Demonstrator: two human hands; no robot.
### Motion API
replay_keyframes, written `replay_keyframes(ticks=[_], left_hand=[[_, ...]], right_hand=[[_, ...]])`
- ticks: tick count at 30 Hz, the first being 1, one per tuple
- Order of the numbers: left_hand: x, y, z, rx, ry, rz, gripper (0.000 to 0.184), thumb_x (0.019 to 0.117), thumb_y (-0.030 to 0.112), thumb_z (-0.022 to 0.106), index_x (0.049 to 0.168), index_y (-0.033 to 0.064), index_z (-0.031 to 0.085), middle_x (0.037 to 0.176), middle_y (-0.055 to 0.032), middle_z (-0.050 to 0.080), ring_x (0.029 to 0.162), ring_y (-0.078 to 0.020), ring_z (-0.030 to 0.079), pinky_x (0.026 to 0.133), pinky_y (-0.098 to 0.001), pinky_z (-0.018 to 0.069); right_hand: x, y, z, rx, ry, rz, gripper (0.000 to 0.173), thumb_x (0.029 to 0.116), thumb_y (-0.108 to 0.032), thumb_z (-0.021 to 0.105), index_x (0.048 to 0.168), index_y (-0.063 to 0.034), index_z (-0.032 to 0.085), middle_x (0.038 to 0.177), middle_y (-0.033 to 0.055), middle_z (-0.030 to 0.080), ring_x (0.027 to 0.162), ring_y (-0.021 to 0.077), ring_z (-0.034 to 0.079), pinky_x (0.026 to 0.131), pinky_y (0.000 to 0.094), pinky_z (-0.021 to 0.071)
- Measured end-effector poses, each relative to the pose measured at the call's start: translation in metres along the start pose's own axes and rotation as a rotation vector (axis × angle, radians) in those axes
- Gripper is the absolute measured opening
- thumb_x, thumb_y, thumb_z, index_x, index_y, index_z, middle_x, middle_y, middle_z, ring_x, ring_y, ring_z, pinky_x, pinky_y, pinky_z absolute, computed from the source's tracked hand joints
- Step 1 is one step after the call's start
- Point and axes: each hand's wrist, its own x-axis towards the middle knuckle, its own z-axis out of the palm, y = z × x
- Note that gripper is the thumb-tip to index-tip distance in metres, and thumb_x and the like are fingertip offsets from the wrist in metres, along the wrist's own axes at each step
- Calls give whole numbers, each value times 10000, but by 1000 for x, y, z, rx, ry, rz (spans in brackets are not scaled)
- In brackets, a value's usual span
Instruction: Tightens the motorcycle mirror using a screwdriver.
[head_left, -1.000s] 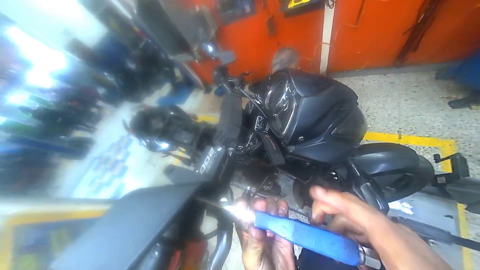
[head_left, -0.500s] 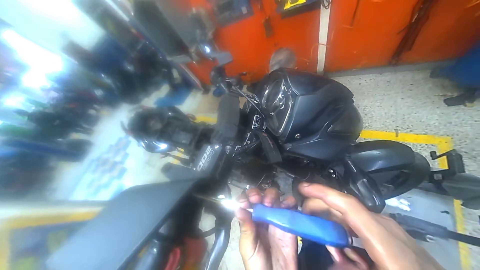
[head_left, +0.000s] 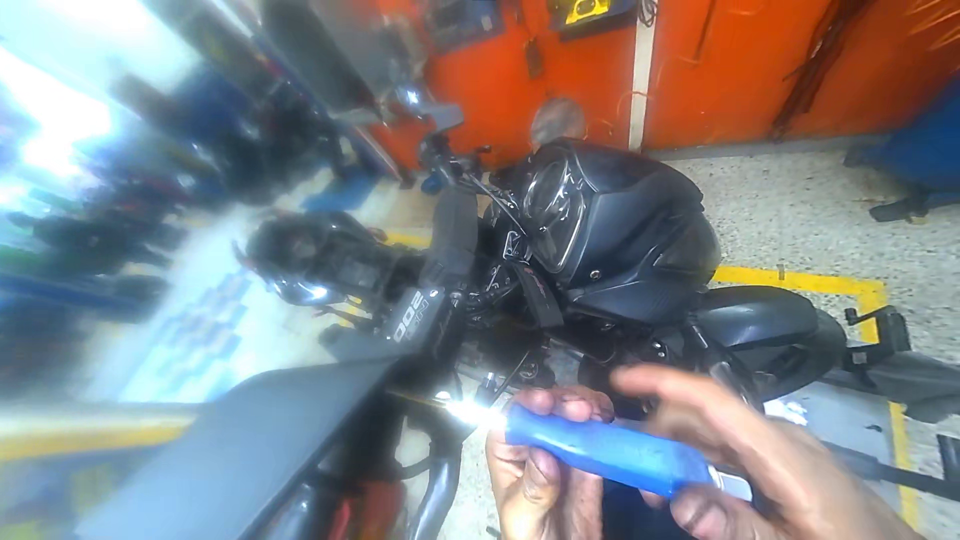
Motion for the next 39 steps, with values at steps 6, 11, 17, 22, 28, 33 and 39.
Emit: replay_keyframes(ticks=[6, 11, 17, 22, 28, 33, 39], left_hand=[[4, 1, 11, 126, 11, 0, 427, 923, 269, 747, 1295, 92, 636, 1192, -127, 691, 1087, -238, 685, 949, -377, 564], [3, 11, 7, 105, 81, 19, 339, 938, 122, 715, 1274, 113, 675, 1175, -114, 733, 1081, -231, 717, 975, -399, 570], [3, 7, 12, 20, 41, -33, 450, 940, 210, 685, 1367, 116, 578, 1285, -125, 662, 1220, -257, 633, 1049, -412, 504], [3, 6, 10, 114, 87, 57, 270, 944, 180, 722, 1189, 73, 681, 1068, -114, 727, 1031, -218, 712, 948, -364, 572], [2, 7, 7, 90, -2, 26, 489, 982, 176, 639, 1461, 166, 546, 1404, -127, 625, 1331, -296, 571, 1136, -469, 428], [1, -1, 10, 184, 175, 136, 300, 919, 217, 759, 1158, 80, 640, 1004, -102, 697, 964, -206, 705, 882, -347, 584], [-3, -2, 5, 89, 97, 127, 377, 989, 165, 655, 1365, 161, 624, 1184, -91, 722, 1113, -222, 697, 1003, -380, 550]], right_hand=[[5, -6, 16, -128, 158, -260, 285, 1006, -51, 617, 1258, -163, 687, 1069, 132, 588, 955, 132, 606, 804, 216, 534], [1, -7, -1, -50, 11, -95, 611, 993, -352, 686, 1488, -85, 446, 1056, 135, 684, 849, 155, 663, 709, 298, 572], [4, -3, 12, -139, 115, -191, 297, 1063, -152, 547, 1333, -170, 668, 1086, 144, 643, 986, 158, 629, 842, 255, 537], [4, -1, 15, -50, 71, -230, 404, 1006, -180, 650, 1396, -181, 542, 1233, 135, 577, 1105, 149, 617, 922, 270, 555], [3, -4, 16, -76, 56, -76, 346, 1076, -300, 535, 1286, -51, 653, 1047, 122, 715, 934, 127, 685, 820, 269, 570], [4, -2, 25, -84, 126, -218, 242, 999, -105, 653, 1231, -169, 673, 1129, 128, 572, 1022, 134, 602, 857, 232, 540], [-1, 3, 12, 3, -13, 62, 503, 1034, -481, 556, 1328, -80, 626, 962, 66, 734, 792, 109, 702, 680, 312, 600]])
